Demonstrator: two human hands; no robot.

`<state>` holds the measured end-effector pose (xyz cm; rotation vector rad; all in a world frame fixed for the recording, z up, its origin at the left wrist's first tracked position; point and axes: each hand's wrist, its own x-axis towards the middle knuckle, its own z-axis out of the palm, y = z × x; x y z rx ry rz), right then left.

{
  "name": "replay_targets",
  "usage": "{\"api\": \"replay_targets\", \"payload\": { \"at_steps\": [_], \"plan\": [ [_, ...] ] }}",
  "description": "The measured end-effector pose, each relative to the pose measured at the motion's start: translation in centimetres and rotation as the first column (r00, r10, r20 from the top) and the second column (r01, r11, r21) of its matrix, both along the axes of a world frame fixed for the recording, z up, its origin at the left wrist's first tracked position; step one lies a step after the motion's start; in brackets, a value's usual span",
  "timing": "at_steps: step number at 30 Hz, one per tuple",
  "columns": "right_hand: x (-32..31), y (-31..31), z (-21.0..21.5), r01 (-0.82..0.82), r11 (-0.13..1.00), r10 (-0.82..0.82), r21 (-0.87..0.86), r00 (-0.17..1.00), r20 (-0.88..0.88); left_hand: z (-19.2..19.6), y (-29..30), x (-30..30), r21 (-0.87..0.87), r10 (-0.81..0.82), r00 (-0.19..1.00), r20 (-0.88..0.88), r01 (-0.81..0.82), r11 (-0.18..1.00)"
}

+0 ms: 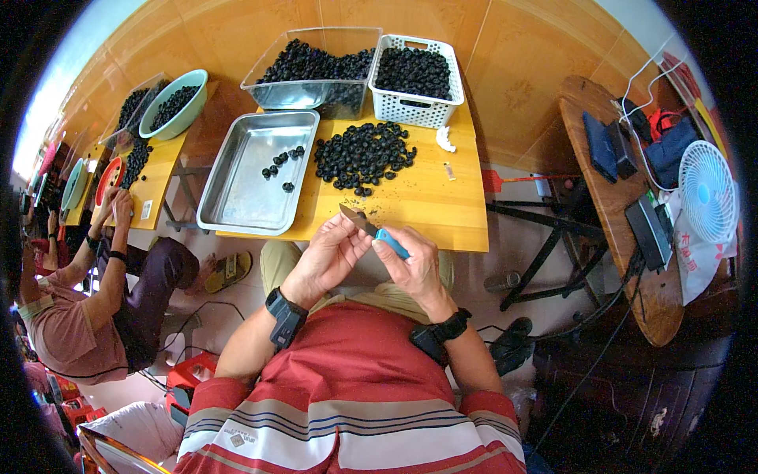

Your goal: Using a knife to trim excess material or flash from small black molded parts at a workstation.

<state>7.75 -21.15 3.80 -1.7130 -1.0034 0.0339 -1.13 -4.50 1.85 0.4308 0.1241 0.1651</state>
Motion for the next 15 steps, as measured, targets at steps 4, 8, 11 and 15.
{"api": "replay_targets", "payload": {
  "at_steps": [4,8,11,15],
  "plan": [
    [-0.1,-0.1,-0.2,0.002,1.000,-0.002,-0.016,1.000,-0.013,0.2,-0.1,-0.3,0.012,0.007,1.000,-0.020,-0.007,1.000],
    [-0.4,0.1,0.3,0.003,1.000,-0.003,0.009,1.000,-0.011,0.2,0.1,-0.6,0.065,0.010,0.999,0.032,-0.012,0.998],
    [-0.6,0.9,0.4,0.002,0.999,-0.003,0.035,1.000,0.022,-0.3,0.5,-0.9,0.052,0.035,0.999,0.041,-0.037,0.998],
    [3.2,-0.2,-2.8,0.256,0.964,-0.221,0.073,0.922,-0.320,2.5,-0.4,-2.1,0.101,-0.024,0.999,0.039,0.020,0.995]
  ]
}}
